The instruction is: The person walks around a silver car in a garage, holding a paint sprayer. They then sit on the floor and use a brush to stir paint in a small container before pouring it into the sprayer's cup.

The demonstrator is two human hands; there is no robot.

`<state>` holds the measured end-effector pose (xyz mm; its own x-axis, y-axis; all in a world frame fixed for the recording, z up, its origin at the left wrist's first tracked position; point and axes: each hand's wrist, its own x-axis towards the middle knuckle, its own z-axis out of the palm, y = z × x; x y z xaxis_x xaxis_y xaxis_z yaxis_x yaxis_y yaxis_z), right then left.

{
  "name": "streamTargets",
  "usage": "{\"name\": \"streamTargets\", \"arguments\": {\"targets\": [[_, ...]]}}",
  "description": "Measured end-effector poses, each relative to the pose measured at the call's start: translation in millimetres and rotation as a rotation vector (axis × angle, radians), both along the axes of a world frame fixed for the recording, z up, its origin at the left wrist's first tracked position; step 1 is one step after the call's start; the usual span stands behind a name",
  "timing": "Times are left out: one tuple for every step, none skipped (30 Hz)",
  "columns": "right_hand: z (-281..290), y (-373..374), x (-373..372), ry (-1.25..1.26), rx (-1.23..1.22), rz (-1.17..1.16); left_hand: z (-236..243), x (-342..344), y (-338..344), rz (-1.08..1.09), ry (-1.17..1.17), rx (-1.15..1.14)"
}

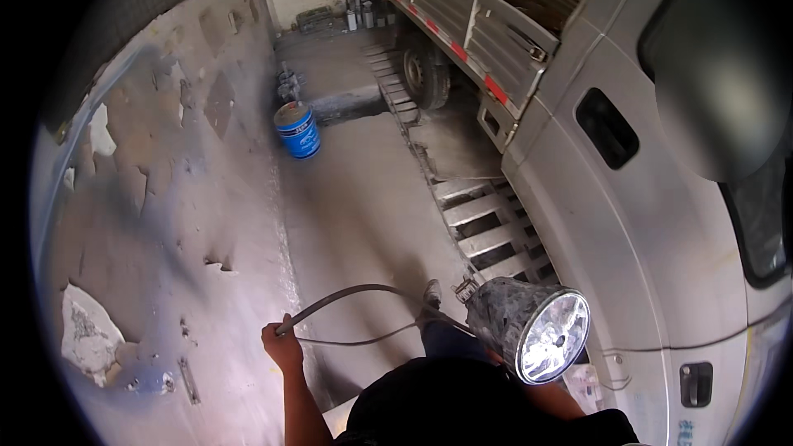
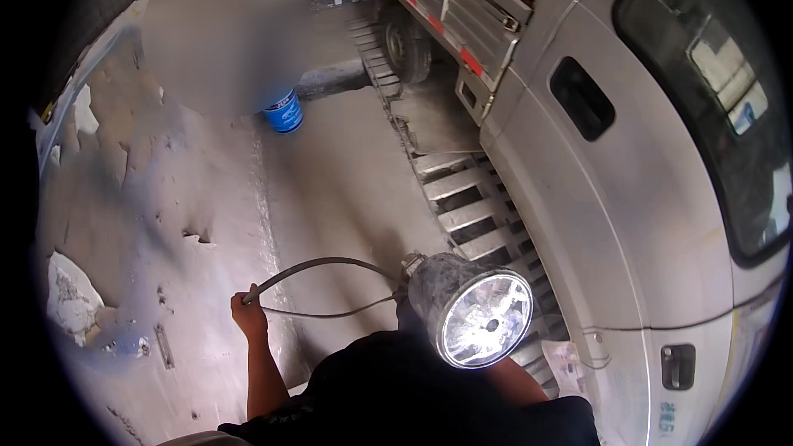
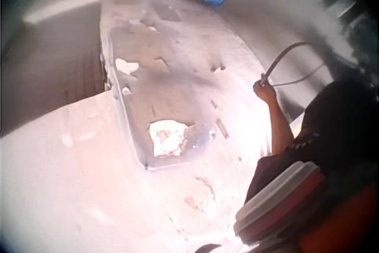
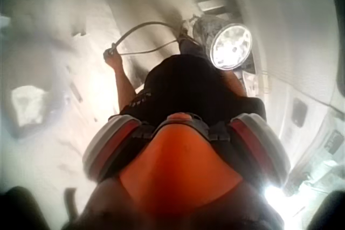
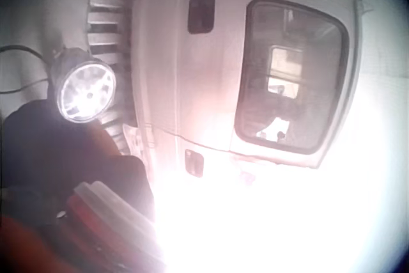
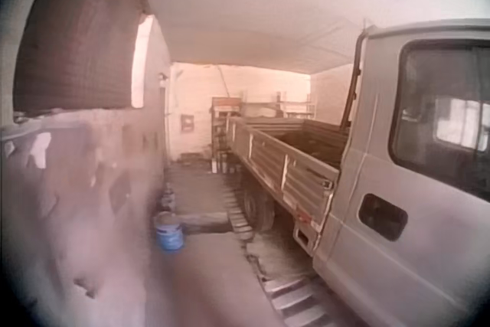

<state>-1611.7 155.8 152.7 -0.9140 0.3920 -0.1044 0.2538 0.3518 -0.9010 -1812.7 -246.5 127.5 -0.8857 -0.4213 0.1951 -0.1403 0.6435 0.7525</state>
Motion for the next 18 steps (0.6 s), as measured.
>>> {"name": "streamTargets", "arguments": {"targets": [[-2.6, 7.5, -18.4, -0.004, -0.001, 0.0, -13.4, -19.6, 6.2, -0.004, 0.001, -0.053], [-5.9, 15.6, -38.9, -0.012, 0.0, 0.006, -11.5, -35.3, 15.2, -0.004, -0.048, -0.026], [-12.0, 25.5, -61.2, -0.022, -0.002, 0.014, -16.0, -53.4, 20.6, 0.016, -0.093, -0.021], [-17.4, 34.5, -86.7, -0.026, -0.003, 0.02, -23.0, -71.6, 26.3, 0.035, -0.136, -0.016], [-20.9, 45.2, -112.4, -0.028, 0.003, 0.03, -28.2, -89.2, 33.4, 0.035, -0.138, -0.013], [-23.4, 54.5, -136.5, -0.031, 0.011, 0.041, -31.7, -104.8, 40.9, 0.034, -0.143, -0.009], [-24.5, 63.8, -159.3, -0.034, 0.015, 0.05, -34.6, -121.8, 48.1, 0.033, -0.147, -0.004], [-22.5, 71.7, -182.7, -0.04, 0.025, 0.059, -35.9, -139.8, 55.6, 0.032, -0.148, 0.019], [-18.4, 80.7, -206.2, -0.043, 0.041, 0.066, -36.5, -158.7, 61.6, 0.031, -0.147, 0.043], [-12.7, 89.6, -229.8, -0.054, 0.07, 0.064, -36.9, -178.7, 66.7, 0.029, -0.147, 0.069], [-4.5, 95.2, -253.7, -0.062, 0.089, 0.059, -34.2, -197.8, 66.7, 0.028, -0.142, 0.074], [7.7, 98.2, -280.8, -0.074, 0.103, 0.036, -31.1, -215.7, 72.2, 0.036, -0.145, 0.111], [23.6, 95.3, -304.3, -0.074, 0.08, -0.039, -27.3, -232.9, 77.3, 0.044, -0.147, 0.149], [30.5, 94.7, -325.6, -0.074, 0.055, -0.118, -22.2, -250.4, 82.1, 0.047, -0.15, 0.186], [26.9, 102.8, -340.3, 0.119, -0.043, -0.076, -17.8, -267.3, 92.1, 0.028, -0.167, 0.228], [25.6, 106.3, -358.5, 0.169, -0.092, -0.112, -12.3, -284.0, 103.0, 0.008, -0.185, 0.27], [31.0, 102.5, -380.8, 0.221, -0.146, -0.151, -10.0, -302.6, 107.4, -0.014, -0.201, 0.306], [32.7, 99.2, -400.8, 0.272, -0.198, -0.192, -12.7, -322.3, 109.0, -0.022, -0.226, 0.339]]}}
